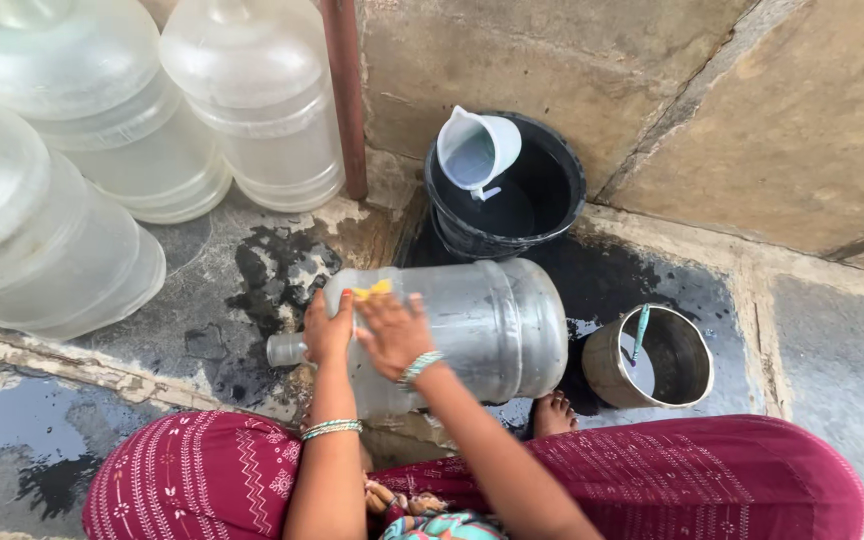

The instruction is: The person scrubs the exterior of a large plastic water dispenser bottle with a yellow sponge, then rinses it by shaking water inside. The person handles the bottle and sponge directly.

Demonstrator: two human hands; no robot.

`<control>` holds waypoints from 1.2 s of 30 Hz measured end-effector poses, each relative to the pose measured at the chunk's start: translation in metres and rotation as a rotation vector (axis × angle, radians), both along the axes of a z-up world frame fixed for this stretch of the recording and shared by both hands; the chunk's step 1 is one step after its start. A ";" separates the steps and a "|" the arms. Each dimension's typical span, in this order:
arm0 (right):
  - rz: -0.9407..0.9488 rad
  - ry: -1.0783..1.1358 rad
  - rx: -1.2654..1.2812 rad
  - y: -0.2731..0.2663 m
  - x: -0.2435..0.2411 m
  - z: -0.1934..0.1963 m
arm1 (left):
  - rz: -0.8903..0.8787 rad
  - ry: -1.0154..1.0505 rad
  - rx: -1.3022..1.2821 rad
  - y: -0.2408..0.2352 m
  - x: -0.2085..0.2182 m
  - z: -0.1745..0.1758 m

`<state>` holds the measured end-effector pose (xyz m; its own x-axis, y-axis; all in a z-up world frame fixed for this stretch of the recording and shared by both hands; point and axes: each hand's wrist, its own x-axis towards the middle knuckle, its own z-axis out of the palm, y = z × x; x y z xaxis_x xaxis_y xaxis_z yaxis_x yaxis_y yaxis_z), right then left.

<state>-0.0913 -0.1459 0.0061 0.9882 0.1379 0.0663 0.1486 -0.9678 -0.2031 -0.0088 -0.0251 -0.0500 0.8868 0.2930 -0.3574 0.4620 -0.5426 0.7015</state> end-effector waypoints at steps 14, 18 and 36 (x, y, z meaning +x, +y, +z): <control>0.106 0.080 -0.029 -0.010 -0.061 0.028 | 0.019 -0.122 0.076 -0.017 0.011 0.017; -0.096 0.408 -0.113 -0.050 -0.063 0.021 | 0.008 -0.100 0.075 -0.015 0.012 0.009; -0.132 0.254 -0.098 -0.017 -0.034 0.027 | -0.092 -0.093 0.095 -0.008 0.008 0.010</control>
